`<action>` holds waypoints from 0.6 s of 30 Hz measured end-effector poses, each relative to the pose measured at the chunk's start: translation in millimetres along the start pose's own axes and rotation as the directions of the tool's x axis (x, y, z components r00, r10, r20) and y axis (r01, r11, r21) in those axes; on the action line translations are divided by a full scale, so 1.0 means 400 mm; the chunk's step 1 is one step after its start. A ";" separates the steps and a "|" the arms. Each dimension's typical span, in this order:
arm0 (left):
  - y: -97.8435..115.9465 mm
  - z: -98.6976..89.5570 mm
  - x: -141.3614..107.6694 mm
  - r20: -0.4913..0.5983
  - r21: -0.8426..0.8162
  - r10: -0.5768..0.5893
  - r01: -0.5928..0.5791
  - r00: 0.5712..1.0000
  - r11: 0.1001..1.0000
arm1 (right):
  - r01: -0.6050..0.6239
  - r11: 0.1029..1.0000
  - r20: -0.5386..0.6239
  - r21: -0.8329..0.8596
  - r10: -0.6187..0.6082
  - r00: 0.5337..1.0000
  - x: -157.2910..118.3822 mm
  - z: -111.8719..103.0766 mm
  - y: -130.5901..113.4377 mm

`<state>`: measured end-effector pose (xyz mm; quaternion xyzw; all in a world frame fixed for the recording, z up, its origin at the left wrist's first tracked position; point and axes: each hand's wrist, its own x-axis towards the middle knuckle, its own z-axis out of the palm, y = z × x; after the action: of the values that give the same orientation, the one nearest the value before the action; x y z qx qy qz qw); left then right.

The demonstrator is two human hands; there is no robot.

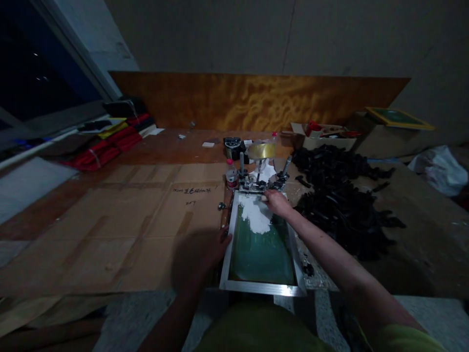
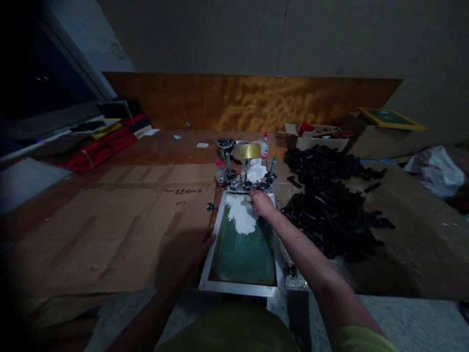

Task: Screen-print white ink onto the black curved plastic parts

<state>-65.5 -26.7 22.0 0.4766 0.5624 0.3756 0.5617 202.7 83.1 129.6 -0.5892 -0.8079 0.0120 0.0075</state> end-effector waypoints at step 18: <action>0.023 0.008 -0.018 -0.010 -0.068 -0.025 0.024 1.000 0.997 | 0.436 0.894 0.003 0.104 -0.439 0.899 -0.155 0.031 -0.034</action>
<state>-61.7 -31.7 32.5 0.4482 0.5580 0.3904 0.5791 208.4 19.7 117.8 -0.3911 -0.9180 0.0586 0.0293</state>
